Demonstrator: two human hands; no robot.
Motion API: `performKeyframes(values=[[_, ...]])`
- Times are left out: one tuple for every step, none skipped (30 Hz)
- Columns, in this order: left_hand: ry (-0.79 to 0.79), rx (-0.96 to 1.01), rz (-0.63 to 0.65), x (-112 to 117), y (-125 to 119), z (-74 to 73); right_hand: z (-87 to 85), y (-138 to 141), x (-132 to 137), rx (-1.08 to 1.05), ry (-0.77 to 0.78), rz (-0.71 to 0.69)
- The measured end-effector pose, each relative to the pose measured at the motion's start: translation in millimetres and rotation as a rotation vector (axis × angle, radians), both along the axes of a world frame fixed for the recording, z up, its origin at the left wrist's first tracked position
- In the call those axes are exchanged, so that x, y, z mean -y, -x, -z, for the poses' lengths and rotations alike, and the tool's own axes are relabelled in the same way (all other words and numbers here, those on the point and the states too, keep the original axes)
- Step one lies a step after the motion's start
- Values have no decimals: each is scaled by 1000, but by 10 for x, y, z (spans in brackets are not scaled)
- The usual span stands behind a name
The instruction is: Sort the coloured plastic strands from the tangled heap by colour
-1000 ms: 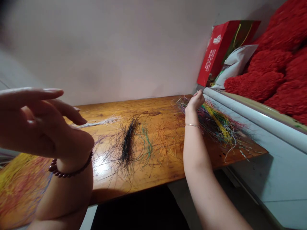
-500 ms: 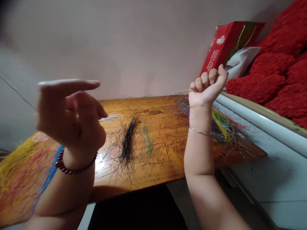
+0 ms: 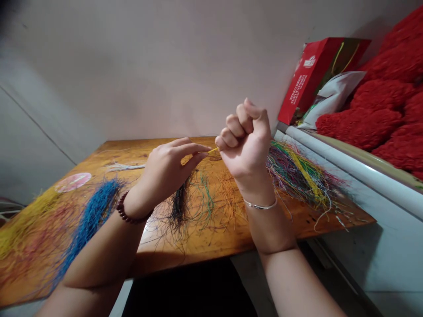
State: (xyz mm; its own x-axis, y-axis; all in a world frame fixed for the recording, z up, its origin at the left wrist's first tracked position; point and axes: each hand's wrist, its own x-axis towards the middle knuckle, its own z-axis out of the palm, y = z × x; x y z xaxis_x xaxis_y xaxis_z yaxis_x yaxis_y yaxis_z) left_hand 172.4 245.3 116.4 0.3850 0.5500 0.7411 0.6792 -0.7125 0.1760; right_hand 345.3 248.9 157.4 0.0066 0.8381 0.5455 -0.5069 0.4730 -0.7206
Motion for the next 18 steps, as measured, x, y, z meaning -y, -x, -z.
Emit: performKeyframes(values=[[28,-8,30,0,1,-4,1,13,14,35,5,24],[55,-16,58,2,3,-10,1,22,26,73,10,50],[75,-20,78,5,6,-17,0,27,37,111,15,79],[87,-21,88,7,10,-23,-2,30,48,145,17,109],[91,-18,88,8,13,-29,-5,30,58,169,13,133],[87,-11,82,7,18,-34,-7,28,68,180,-2,149],[81,-4,77,6,23,-38,-9,22,77,178,-27,158],[75,4,76,2,29,-41,-12,15,83,167,-56,163],[73,11,78,-4,36,-43,-14,5,86,159,-81,173],[73,19,79,-11,45,-45,-16,-6,85,162,-95,195],[75,28,75,-19,55,-47,-18,-18,79,178,-98,233],[80,36,68,-27,66,-49,-19,-30,69,205,-91,283],[88,42,57,-34,78,-52,-20,-43,55,238,-82,337],[95,49,43,-42,90,-56,-20,-55,39,270,-73,385],[102,55,34,-50,103,-60,-20,-67,20,294,-69,427],[112,64,31,-58,115,-64,-18,-79,0,307,-66,459],[127,84,35,-70,126,-68,-15,-90,-22,311,-63,482],[143,120,41,-84,134,-69,-12,-100,-47,309,-60,495]])
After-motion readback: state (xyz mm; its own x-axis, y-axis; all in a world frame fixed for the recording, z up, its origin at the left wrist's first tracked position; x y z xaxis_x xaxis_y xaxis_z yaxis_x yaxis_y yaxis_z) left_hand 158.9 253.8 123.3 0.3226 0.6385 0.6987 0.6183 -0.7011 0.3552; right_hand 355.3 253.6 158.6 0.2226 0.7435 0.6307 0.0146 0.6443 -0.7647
